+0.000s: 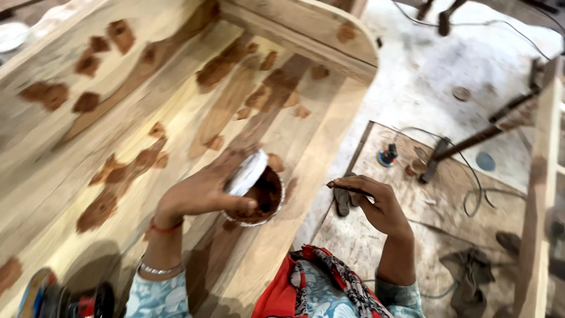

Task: The person sands the interior and edges of a wooden furniture piece by hand with a sanding block and using a power sander. They apply a substance from a container onto the wood surfaces and rub it in.

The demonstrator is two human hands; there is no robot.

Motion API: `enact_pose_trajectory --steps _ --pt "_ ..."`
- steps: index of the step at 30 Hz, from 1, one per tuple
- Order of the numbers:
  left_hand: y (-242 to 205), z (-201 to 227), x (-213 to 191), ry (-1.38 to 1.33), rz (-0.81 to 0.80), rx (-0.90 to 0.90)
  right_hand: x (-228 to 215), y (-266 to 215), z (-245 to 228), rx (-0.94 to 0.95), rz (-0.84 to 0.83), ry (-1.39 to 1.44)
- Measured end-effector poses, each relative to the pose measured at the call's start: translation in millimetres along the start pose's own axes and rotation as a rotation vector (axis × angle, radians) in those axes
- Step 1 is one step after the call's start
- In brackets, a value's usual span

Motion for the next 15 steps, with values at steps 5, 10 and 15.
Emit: enact_pose_trajectory --steps 5,10,15 --pt "3.0 -0.2 2.5 -0.021 -0.006 -0.017 18.3 38.7 -68.9 -0.177 -0.175 -0.104" --pt "5.1 -2.9 3.4 -0.029 -0.010 -0.028 53.5 70.6 -135.6 -0.446 -0.435 -0.349" --pt "9.1 -8.4 3.1 -0.017 -0.003 -0.001 93.4 95.4 -143.0 -0.479 -0.650 -0.485"
Point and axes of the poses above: each hand's wrist, its own y-axis towards the middle knuckle, its own x-axis out of the palm, z = x × y, the point moved 10 cm from there along y, towards the middle knuckle, and after that the axes turned 9 degrees about -z, right-handed, at the moved point
